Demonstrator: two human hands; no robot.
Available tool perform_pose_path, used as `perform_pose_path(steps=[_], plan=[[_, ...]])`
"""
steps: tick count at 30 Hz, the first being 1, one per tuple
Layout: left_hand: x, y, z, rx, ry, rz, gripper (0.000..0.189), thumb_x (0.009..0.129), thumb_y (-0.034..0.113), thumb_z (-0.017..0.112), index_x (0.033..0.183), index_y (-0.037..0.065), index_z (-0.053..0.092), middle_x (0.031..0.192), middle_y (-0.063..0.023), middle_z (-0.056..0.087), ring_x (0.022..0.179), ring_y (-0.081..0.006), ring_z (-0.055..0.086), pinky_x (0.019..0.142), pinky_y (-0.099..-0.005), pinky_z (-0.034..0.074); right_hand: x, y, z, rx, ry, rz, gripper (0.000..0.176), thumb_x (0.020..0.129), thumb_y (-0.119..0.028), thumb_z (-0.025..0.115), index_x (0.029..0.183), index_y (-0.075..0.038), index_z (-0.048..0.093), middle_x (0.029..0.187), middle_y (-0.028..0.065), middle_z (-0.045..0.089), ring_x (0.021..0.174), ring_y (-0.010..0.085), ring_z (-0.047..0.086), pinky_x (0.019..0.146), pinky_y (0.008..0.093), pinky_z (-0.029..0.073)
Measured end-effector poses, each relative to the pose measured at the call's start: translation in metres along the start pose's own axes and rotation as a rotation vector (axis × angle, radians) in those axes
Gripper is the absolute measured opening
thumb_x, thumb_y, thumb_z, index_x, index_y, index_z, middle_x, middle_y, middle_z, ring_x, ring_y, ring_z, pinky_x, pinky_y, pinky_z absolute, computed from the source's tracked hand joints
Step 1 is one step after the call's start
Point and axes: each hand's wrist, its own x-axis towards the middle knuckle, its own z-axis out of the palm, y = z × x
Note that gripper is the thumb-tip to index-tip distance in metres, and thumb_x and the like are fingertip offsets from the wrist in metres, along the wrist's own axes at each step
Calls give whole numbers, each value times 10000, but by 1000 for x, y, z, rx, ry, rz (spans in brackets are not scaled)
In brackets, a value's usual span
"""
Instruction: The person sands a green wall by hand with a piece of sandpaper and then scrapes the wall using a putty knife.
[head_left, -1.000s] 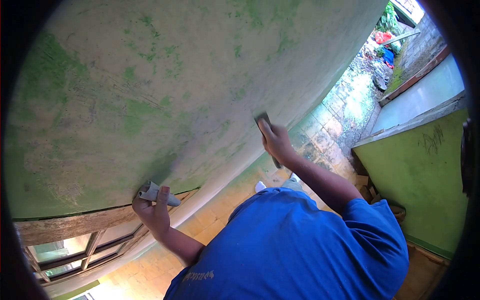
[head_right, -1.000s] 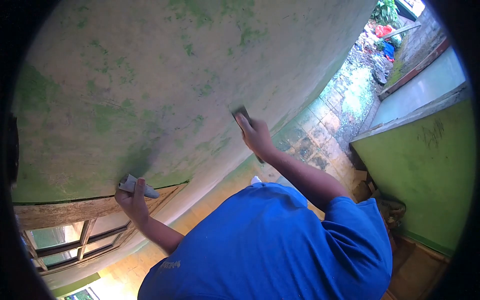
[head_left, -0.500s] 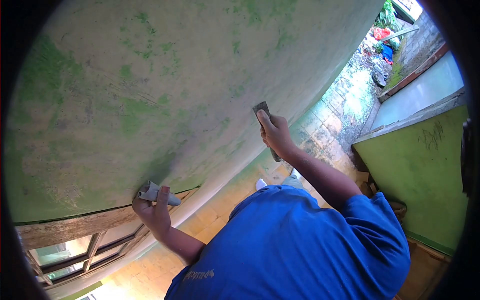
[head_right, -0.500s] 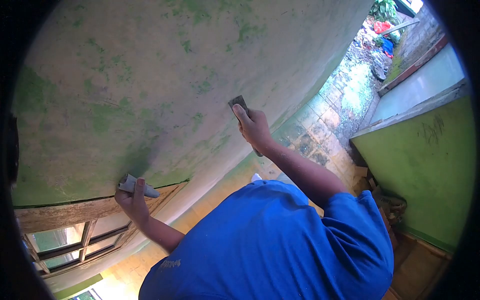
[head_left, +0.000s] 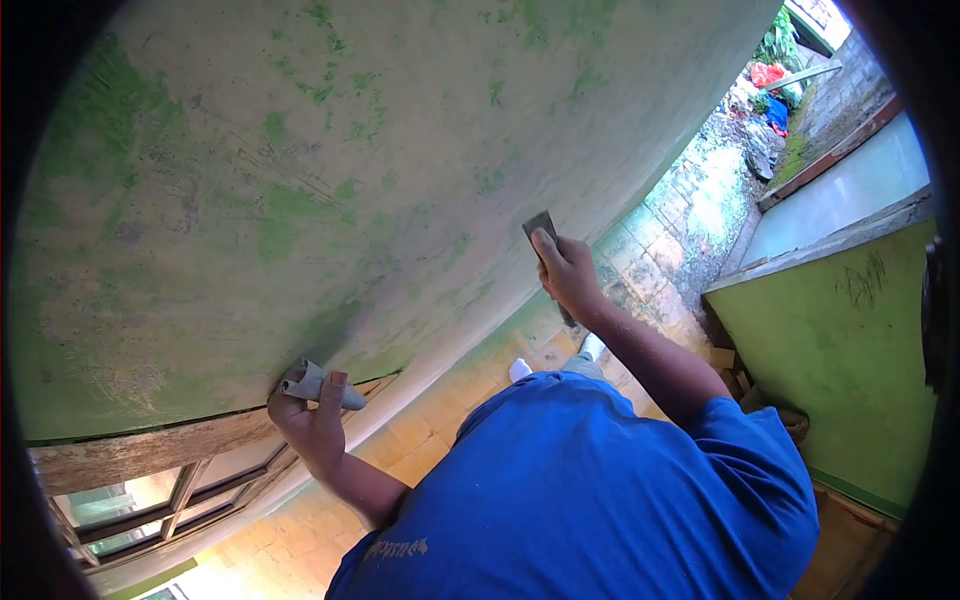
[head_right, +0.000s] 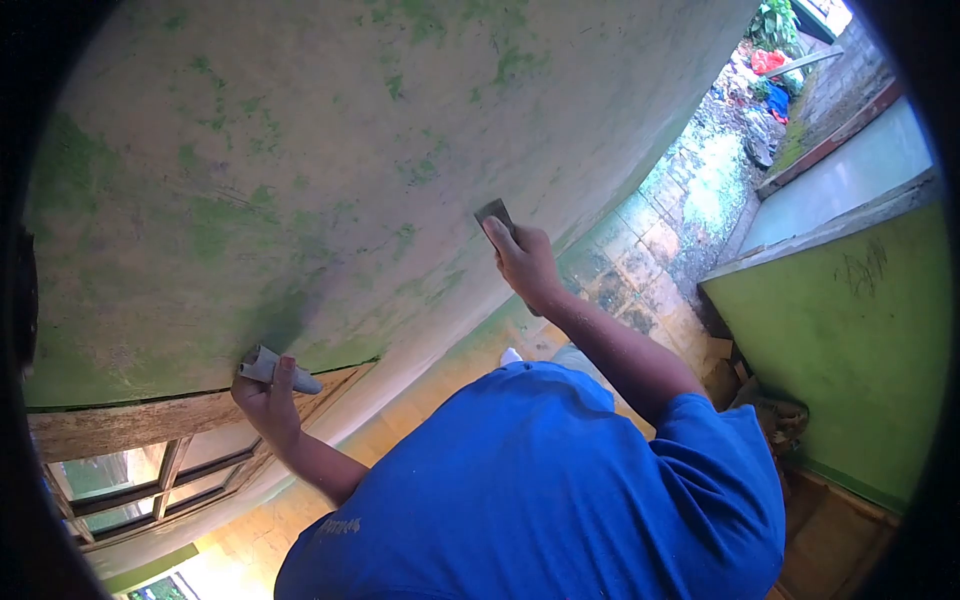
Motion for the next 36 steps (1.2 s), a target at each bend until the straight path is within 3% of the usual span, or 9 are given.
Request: perform_pose_path(steps=[3, 6, 8, 12, 16, 22, 30, 34, 36], plan=[[2, 7, 10, -67, 103, 38, 167, 743, 65, 717, 680, -19, 587, 614, -46, 588, 554, -92, 529, 548, -237, 425, -5, 7, -1, -185, 44, -13, 506, 900, -455, 528, 592, -56, 479, 491, -11, 432, 410, 81, 416, 390, 261, 326], [0, 9, 5, 4, 18, -22, 136, 782, 66, 679, 768, 8, 557, 687, -32, 576, 617, -96, 529, 619, -256, 438, 4, -2, 9, -272, 25, -39, 506, 901, -458, 524, 594, -58, 478, 493, -11, 432, 411, 75, 413, 388, 251, 324], [-1, 4, 1, 10, 1, -18, 137, 779, 65, 681, 770, 6, 558, 697, -38, 581, 623, -97, 532, 624, -258, 440, 9, -15, 19, -23, -34, -44, 511, 905, -454, 514, 595, -47, 503, 490, -5, 442, 415, 79, 428, 396, 258, 334], [2, 11, 11, -54, 108, 29, 175, 753, 55, 711, 663, -24, 583, 593, -47, 581, 510, -97, 532, 521, -223, 441, -6, -10, 7, -42, -30, -34, 521, 903, -460, 509, 582, -50, 503, 479, -4, 440, 406, 83, 432, 393, 256, 334], [2, 12, 11, -105, 106, 6, 187, 750, 63, 720, 660, -21, 578, 605, -50, 582, 509, -98, 533, 522, -223, 441, 5, 29, -7, -193, 1, 48, 473, 936, -409, 475, 606, -71, 446, 455, -8, 393, 359, 76, 374, 349, 248, 277], [2, -1, 6, -1, 105, 61, 210, 739, 89, 739, 661, -14, 573, 640, -47, 590, 562, -105, 533, 569, -236, 435, 14, -1, -1, 35, -62, 23, 505, 914, -422, 508, 559, -64, 478, 457, -7, 421, 386, 84, 407, 385, 264, 316], [2, 6, 8, -44, 94, 6, 177, 732, 72, 731, 679, -18, 589, 634, -45, 588, 585, -106, 531, 587, -251, 427, 8, 39, 1, -303, 8, -22, 498, 910, -408, 520, 600, -18, 511, 484, -1, 446, 456, 85, 436, 434, 286, 345], [2, 3, 7, -20, 91, 25, 169, 735, 71, 728, 684, -16, 592, 634, -46, 586, 584, -111, 534, 595, -249, 429, 13, 18, 13, -16, -38, 15, 499, 908, -427, 517, 599, -35, 509, 493, -3, 440, 459, 88, 437, 444, 288, 353], [0, 1, 4, -1, 52, 10, 182, 776, 106, 704, 818, -4, 566, 710, -34, 585, 643, -94, 535, 615, -240, 443, 11, 29, 4, -46, -29, 8, 497, 908, -429, 517, 597, -41, 505, 496, -3, 440, 456, 88, 436, 441, 285, 350]])
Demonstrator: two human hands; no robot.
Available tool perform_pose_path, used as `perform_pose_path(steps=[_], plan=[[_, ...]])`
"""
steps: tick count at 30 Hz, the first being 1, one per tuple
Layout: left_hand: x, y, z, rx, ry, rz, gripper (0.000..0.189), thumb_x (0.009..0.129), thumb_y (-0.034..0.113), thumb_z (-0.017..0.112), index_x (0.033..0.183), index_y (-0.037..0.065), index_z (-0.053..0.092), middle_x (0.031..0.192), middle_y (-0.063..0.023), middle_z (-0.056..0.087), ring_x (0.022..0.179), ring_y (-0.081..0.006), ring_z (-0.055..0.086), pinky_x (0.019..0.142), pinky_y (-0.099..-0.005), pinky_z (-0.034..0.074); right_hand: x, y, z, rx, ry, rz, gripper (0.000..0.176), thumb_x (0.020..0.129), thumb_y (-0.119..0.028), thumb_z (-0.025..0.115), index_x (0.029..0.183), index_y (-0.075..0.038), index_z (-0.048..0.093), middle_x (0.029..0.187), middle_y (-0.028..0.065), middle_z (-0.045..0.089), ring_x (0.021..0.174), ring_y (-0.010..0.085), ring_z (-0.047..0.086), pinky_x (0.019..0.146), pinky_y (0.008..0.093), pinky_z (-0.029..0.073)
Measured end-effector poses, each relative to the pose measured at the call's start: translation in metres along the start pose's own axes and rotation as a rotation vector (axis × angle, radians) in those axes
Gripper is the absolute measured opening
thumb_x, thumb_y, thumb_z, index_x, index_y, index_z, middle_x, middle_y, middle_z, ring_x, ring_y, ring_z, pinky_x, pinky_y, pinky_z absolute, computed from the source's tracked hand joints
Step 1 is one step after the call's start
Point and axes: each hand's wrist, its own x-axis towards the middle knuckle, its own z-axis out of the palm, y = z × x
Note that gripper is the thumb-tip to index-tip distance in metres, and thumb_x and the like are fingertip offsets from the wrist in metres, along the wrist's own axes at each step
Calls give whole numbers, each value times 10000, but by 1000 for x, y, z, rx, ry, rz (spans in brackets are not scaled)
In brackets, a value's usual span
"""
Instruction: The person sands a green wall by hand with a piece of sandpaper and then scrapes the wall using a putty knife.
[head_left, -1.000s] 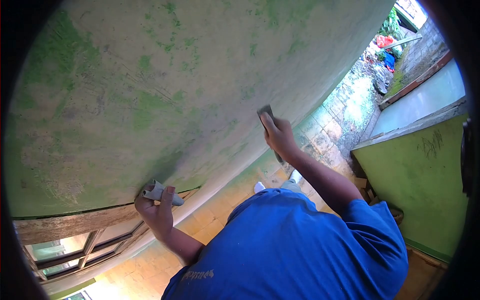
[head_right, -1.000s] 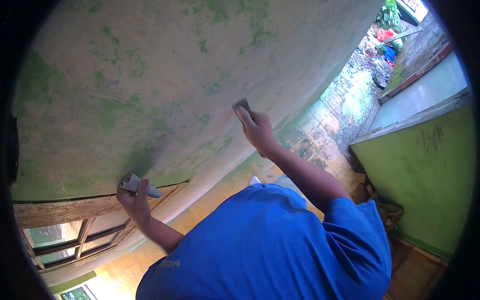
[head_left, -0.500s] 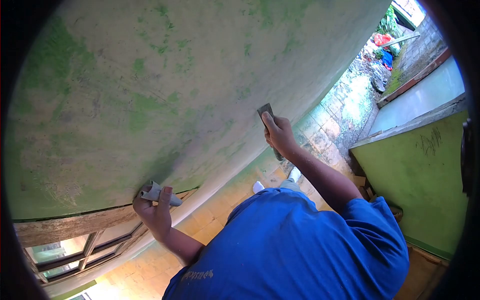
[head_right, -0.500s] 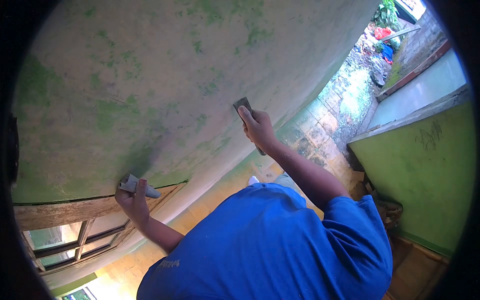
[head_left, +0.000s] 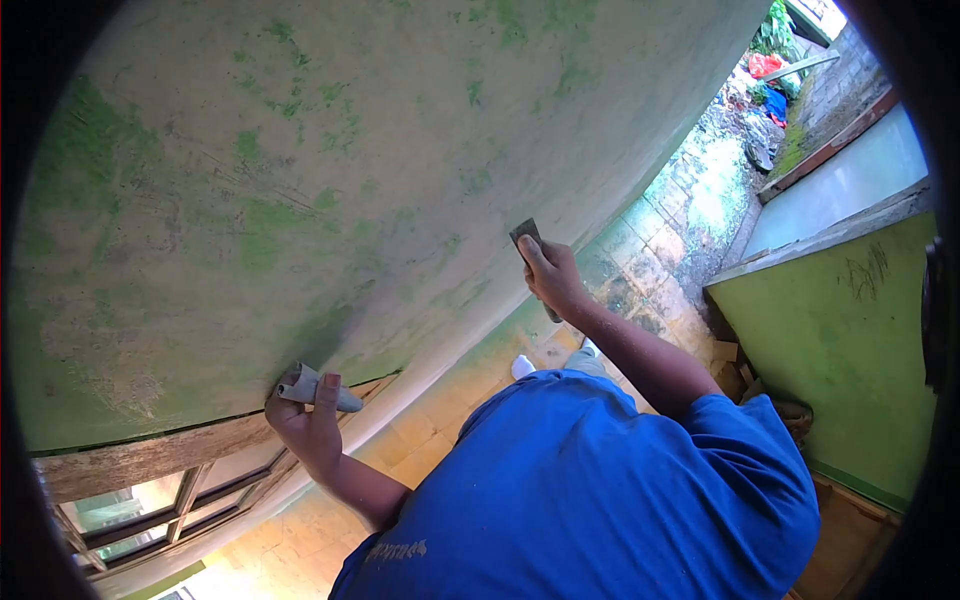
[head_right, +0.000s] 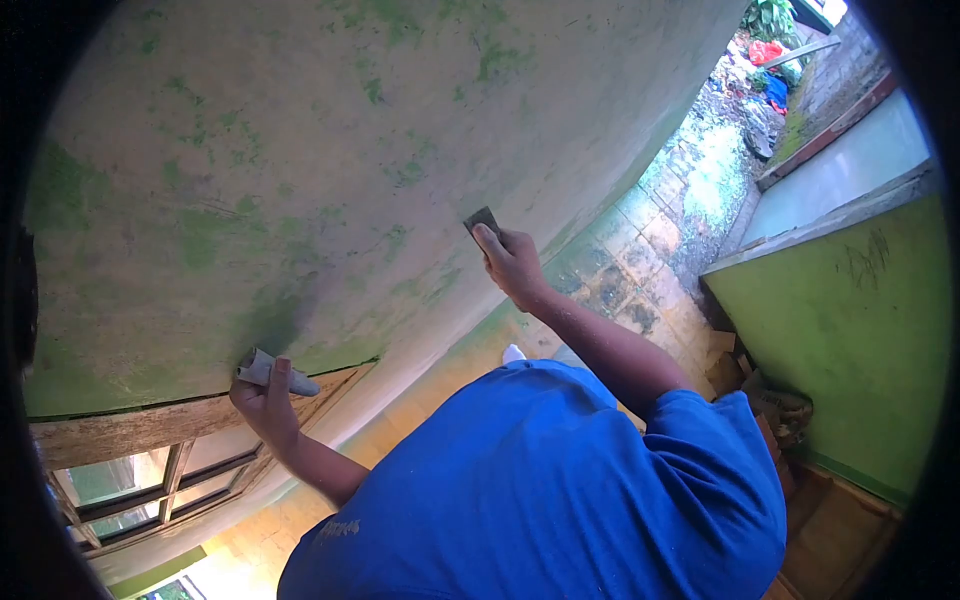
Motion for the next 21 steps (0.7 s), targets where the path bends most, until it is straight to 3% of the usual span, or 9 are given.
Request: perform_pose_path(steps=[3, 8, 10, 19, 21], plan=[[1, 1, 4, -26, 65, 7, 163, 741, 73, 727, 692, -5, 593, 641, -47, 594, 582, -111, 533, 602, -253, 432, -10, 30, -11, -94, 34, 14, 496, 907, -431, 518, 592, -49, 497, 504, -4, 444, 447, 84, 429, 428, 276, 339], [0, 1, 5, 5, 89, 8, 174, 745, 85, 729, 705, -10, 590, 647, -46, 596, 583, -109, 535, 601, -253, 436, 9, 27, 0, -168, 36, -9, 496, 906, -435, 518, 593, -51, 497, 519, -3, 456, 442, 79, 429, 415, 265, 333], [0, 3, 3, 10, 55, -11, 179, 747, 89, 731, 713, -14, 589, 649, -46, 595, 586, -107, 535, 603, -253, 438, 14, 22, 4, 60, -37, 21, 497, 906, -437, 518, 602, -44, 513, 518, -2, 458, 456, 83, 446, 427, 273, 345], [1, 4, 7, -8, 94, -2, 182, 753, 91, 725, 706, -21, 589, 640, -51, 598, 586, -100, 534, 594, -244, 437, 4, 32, -6, -166, 43, -9, 508, 903, -456, 517, 590, -57, 493, 495, -7, 440, 433, 81, 421, 409, 273, 331], [0, 3, 5, -21, 51, -28, 184, 752, 94, 725, 708, -19, 587, 644, -47, 594, 585, -98, 528, 591, -245, 433, 15, 21, 2, -52, 23, -1, 515, 904, -453, 515, 587, -48, 502, 491, -4, 445, 438, 86, 433, 414, 280, 336]])
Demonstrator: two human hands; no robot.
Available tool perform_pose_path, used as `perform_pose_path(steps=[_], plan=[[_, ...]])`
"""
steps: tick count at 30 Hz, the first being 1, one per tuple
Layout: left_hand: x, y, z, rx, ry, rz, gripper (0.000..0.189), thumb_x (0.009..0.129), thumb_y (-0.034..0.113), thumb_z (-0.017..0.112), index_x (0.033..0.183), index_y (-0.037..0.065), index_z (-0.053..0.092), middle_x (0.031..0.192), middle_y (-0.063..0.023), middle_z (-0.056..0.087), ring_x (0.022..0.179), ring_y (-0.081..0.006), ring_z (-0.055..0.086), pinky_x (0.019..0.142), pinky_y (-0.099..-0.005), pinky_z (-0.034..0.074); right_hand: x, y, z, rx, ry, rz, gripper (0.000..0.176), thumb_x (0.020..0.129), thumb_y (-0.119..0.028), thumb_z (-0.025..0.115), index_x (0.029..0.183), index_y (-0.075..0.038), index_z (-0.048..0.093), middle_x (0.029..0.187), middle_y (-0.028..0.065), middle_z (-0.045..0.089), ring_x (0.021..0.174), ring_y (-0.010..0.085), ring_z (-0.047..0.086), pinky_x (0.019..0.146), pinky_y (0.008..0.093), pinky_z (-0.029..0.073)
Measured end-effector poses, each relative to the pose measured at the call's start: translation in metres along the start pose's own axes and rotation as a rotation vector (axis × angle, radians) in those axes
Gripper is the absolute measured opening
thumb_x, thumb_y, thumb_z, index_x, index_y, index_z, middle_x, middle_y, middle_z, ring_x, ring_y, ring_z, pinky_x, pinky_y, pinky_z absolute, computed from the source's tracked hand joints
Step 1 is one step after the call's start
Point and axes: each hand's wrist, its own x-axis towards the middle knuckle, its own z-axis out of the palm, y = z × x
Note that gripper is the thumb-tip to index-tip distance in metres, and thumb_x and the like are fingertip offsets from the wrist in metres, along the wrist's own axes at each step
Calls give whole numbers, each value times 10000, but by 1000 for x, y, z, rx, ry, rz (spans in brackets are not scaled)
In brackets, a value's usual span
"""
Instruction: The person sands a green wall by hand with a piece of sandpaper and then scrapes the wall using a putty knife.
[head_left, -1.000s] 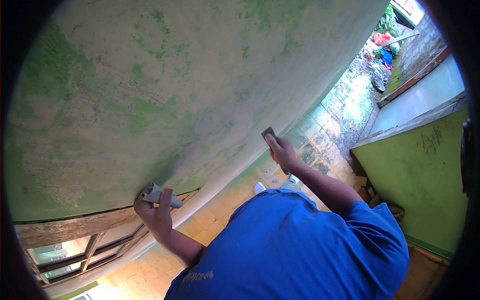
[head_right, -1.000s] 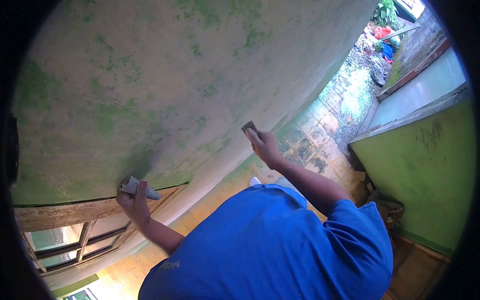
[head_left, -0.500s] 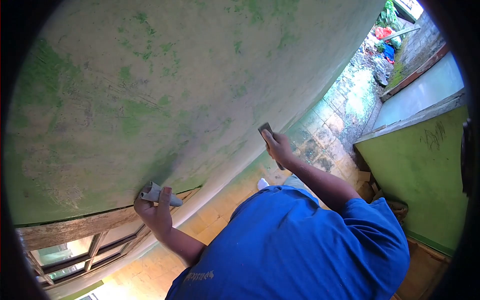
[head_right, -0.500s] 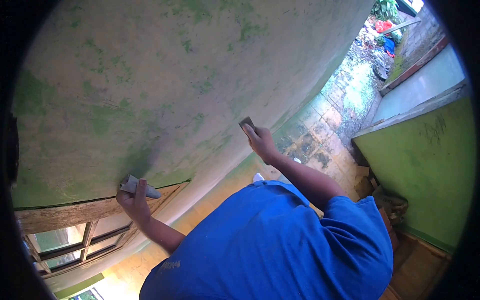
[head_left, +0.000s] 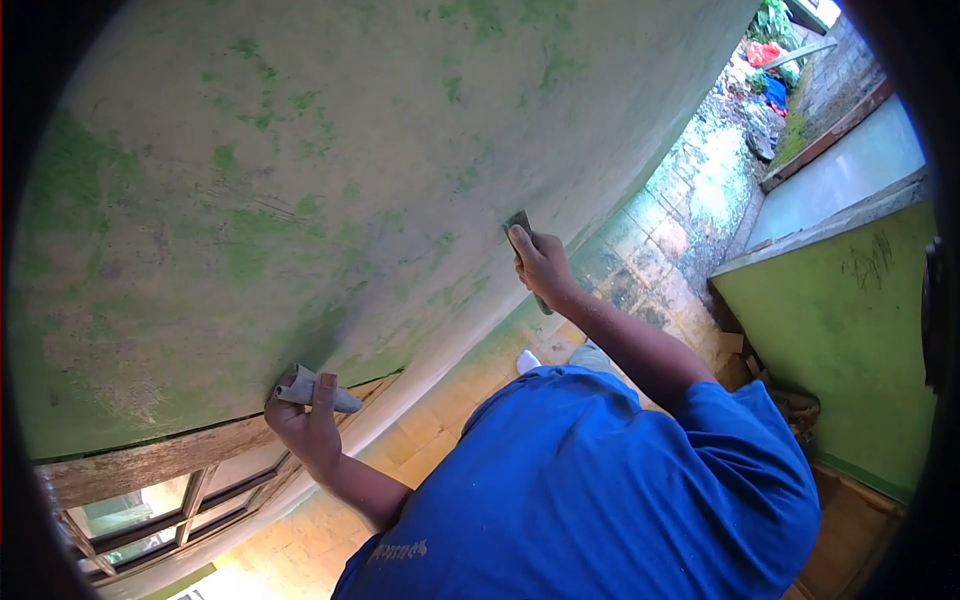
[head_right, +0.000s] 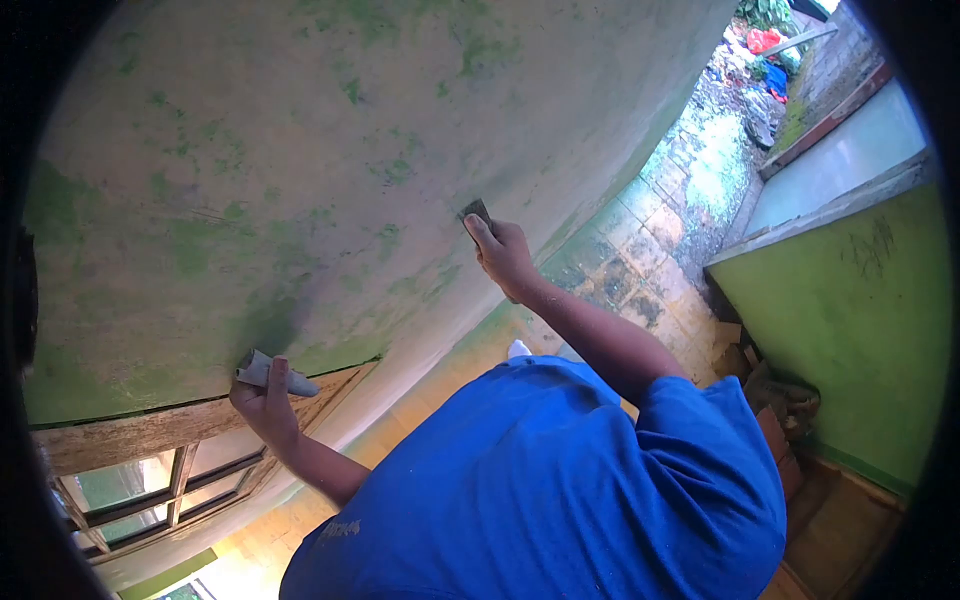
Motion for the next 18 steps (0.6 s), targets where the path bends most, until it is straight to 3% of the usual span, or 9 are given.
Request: perform_pose_path(steps=[3, 7, 9, 11, 13, 18], plan=[[2, -7, -6, 30, -53, 42, 160, 783, 91, 700, 811, 8, 565, 686, -34, 579, 611, -104, 548, 601, -255, 451, -3, -9, -4, 103, -6, 4, 527, 905, -454, 511, 581, -38, 511, 488, 1, 451, 443, 92, 445, 420, 288, 339], [2, -5, -2, 8, 14, 41, 180, 758, 98, 718, 710, -16, 587, 642, -46, 590, 574, -98, 520, 574, -242, 423, -21, 8, -13, -90, 50, 42, 519, 906, -449, 515, 581, -46, 497, 486, -6, 441, 435, 81, 416, 418, 273, 323], [1, -6, -4, 26, -31, 48, 178, 783, 112, 710, 809, 13, 565, 703, -26, 577, 619, -94, 525, 610, -253, 438, -16, 7, -8, -110, 28, 16, 514, 905, -449, 517, 585, -47, 497, 487, -9, 437, 437, 77, 412, 419, 269, 323], [0, -4, -4, 16, -34, 23, 183, 781, 118, 714, 813, 13, 567, 710, -24, 577, 630, -93, 523, 619, -253, 436, -9, -1, -1, -132, 9, 3, 510, 904, -449, 520, 590, -48, 497, 488, -13, 432, 440, 73, 407, 421, 265, 323], [0, -4, -6, 14, -50, -2, 189, 779, 123, 718, 817, 14, 569, 716, -22, 576, 641, -92, 521, 628, -253, 433, -3, -17, 6, 102, -40, -58, 522, 900, -448, 524, 579, -36, 502, 490, -7, 436, 450, 84, 424, 430, 281, 334], [0, -7, -6, 55, -23, 32, 199, 776, 132, 723, 823, 17, 568, 722, -24, 572, 649, -97, 523, 650, -253, 437, -17, 5, -11, -17, 2, 22, 521, 896, -452, 526, 578, -41, 495, 493, -9, 427, 452, 83, 418, 429, 283, 330]])
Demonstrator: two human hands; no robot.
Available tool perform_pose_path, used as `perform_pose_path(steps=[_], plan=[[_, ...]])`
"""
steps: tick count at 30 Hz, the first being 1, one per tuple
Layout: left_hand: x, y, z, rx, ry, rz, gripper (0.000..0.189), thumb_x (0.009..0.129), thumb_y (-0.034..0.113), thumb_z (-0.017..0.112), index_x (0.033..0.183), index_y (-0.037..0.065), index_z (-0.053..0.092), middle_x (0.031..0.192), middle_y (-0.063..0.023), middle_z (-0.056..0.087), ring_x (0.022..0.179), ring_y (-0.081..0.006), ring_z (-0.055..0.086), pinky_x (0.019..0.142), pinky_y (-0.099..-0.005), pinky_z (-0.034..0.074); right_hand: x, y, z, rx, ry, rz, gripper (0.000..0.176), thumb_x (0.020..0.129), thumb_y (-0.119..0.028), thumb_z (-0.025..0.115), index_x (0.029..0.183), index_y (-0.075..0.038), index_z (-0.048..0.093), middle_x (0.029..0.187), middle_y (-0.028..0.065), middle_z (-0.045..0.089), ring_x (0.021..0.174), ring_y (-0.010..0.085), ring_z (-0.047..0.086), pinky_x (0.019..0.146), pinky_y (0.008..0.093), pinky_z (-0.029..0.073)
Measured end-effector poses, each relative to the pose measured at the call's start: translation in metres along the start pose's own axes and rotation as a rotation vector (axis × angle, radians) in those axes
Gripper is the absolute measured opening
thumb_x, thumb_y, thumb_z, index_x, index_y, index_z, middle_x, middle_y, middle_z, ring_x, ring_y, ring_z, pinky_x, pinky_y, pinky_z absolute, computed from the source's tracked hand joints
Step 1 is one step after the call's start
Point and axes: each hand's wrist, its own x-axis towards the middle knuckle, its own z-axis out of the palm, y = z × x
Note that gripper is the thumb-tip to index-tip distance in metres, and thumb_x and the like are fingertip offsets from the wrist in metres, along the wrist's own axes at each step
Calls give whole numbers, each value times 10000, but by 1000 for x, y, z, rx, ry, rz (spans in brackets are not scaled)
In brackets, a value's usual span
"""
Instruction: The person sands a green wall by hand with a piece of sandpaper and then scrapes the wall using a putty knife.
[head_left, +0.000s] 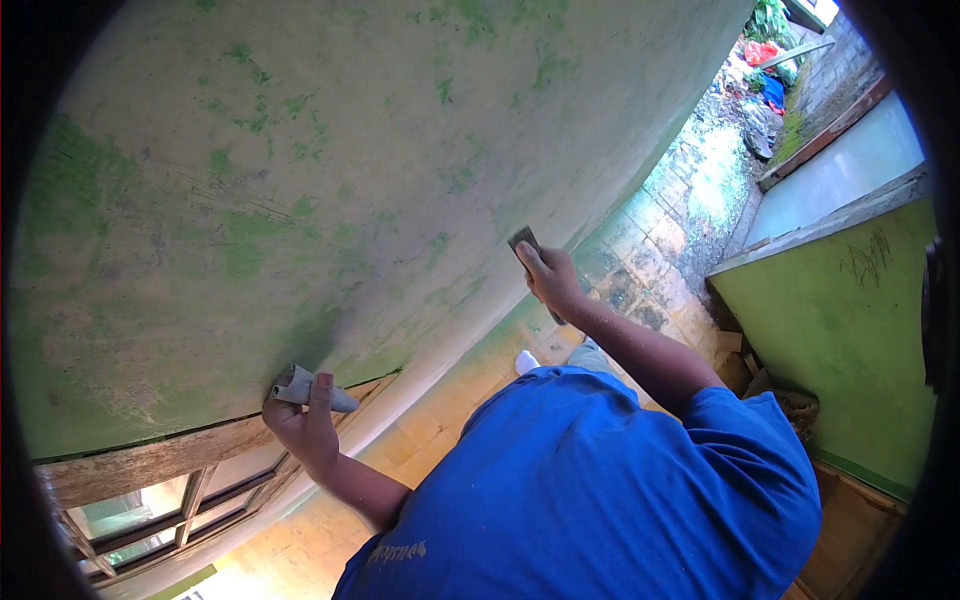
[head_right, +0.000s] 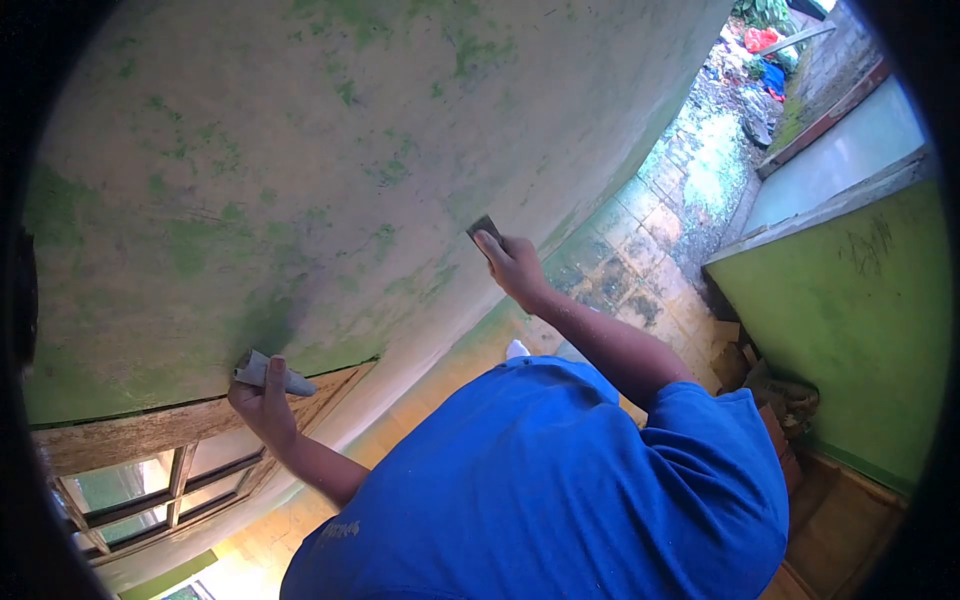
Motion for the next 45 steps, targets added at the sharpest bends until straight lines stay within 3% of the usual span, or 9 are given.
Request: perform_pose_path(steps=[4, 6, 13, 17, 20, 29, 31, 40, 45], plan=[[1, 1, 1, -22, -17, 9, 201, 776, 136, 724, 821, 20, 565, 724, -23, 568, 641, -95, 519, 642, -255, 436, 4, -6, 7, -111, 14, 11, 524, 896, -454, 526, 570, -45, 493, 493, -7, 428, 444, 85, 413, 424, 286, 332], [1, 2, 3, -19, 21, -28, 173, 764, 90, 713, 698, 7, 576, 623, -34, 585, 582, -101, 525, 626, -248, 421, 11, -12, 14, -22, 15, -5, 532, 894, -459, 526, 564, -42, 497, 489, -3, 434, 445, 91, 423, 428, 289, 338], [1, 5, 7, -44, 59, 3, 159, 766, 68, 706, 704, 6, 573, 626, -30, 584, 577, -97, 518, 627, -245, 420, -3, 15, 0, -92, 24, 20, 551, 888, -477, 527, 555, -39, 501, 483, 11, 455, 447, 97, 440, 436, 283, 357], [2, 2, 5, -57, 60, -8, 171, 761, 70, 716, 717, 2, 565, 648, -25, 572, 610, -93, 516, 640, -241, 424, 4, -10, 9, -152, 62, 14, 555, 886, -485, 528, 555, -41, 499, 490, 10, 457, 444, 99, 441, 431, 285, 355], [1, 0, 3, -48, 27, -20, 177, 760, 81, 722, 721, 3, 567, 655, -23, 569, 629, -90, 518, 640, -247, 425, 11, -24, 15, 120, 9, -10, 559, 886, -490, 521, 562, -35, 512, 485, 16, 459, 444, 107, 451, 431, 297, 357], [2, 1, 4, -44, 28, -6, 174, 766, 89, 710, 717, -3, 571, 654, -36, 585, 604, -94, 513, 608, -250, 421, 7, 0, 5, -127, 39, 52, 543, 891, -503, 503, 584, -56, 488, 487, -3, 438, 430, 96, 430, 419, 276, 339], [0, 3, 4, -36, 16, -24, 173, 766, 88, 709, 715, -3, 570, 652, -35, 583, 597, -94, 510, 605, -248, 421, 16, -30, 16, 125, 8, -111, 504, 914, -467, 485, 606, -70, 448, 474, -5, 405, 364, 86, 380, 358, 256, 311], [2, 8, 8, -64, 38, 30, 185, 773, 88, 700, 678, 7, 563, 610, -31, 570, 574, -85, 496, 580, -239, 405, -5, -8, 0, 71, -56, 141, 520, 894, -490, 516, 593, -69, 462, 489, -4, 426, 376, 82, 408, 361, 251, 308], [2, 11, 9, -59, 4, 31, 188, 784, 84, 689, 666, 14, 561, 583, -32, 577, 544, -92, 517, 578, -237, 415, 3, -51, 10, 244, -88, 28, 515, 905, -475, 502, 590, -70, 462, 484, -1, 422, 371, 84, 400, 361, 252, 309]])
